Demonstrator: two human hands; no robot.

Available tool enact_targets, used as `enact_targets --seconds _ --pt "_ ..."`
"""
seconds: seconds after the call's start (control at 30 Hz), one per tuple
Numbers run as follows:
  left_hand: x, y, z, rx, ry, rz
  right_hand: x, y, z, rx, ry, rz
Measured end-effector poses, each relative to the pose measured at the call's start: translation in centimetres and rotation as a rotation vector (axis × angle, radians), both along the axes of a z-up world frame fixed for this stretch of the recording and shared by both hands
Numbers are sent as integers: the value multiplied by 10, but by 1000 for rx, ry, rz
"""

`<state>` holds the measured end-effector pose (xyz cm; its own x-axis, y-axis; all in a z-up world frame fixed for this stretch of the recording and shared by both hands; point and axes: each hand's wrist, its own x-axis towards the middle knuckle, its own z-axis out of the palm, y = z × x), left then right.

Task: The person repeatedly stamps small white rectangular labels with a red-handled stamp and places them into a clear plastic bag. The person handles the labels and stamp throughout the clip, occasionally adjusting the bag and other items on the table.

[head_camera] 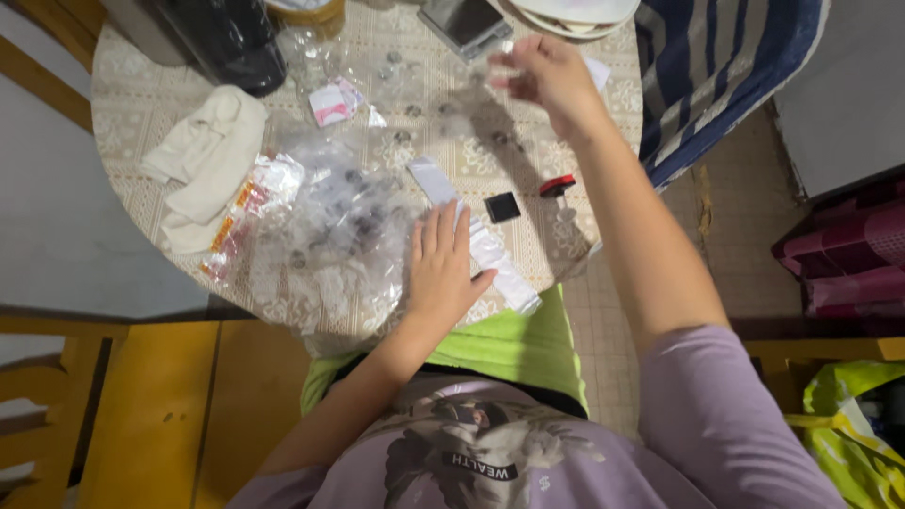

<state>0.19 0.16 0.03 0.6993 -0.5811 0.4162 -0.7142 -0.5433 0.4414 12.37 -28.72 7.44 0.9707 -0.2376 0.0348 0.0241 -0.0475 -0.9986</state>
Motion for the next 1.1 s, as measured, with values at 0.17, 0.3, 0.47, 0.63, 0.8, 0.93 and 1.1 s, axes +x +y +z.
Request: enact_targets --seconds 0.17,0.3,0.47,0.63,0.8,0.93,1.1 --pt "-3 -3 0 126 88 -44 38 -27 24 156 -224 61" --pt "19 -13 12 41 135 -36 36 -29 42 154 -229 133" --pt "93 -37 34 -333 -8 41 15 -14 59 102 -98 333" --pt "151 -89 9 -637 533 -163 13 -28 59 127 -25 365" --pt "184 -68 25 -482 444 78 18 -83 37 -509 218 128" --pt "198 -62 29 -316 13 -92 38 -110 9 -590 260 55" --pt "205 -82 0 61 -247 -158 69 -89 -14 -1103 54 -15"
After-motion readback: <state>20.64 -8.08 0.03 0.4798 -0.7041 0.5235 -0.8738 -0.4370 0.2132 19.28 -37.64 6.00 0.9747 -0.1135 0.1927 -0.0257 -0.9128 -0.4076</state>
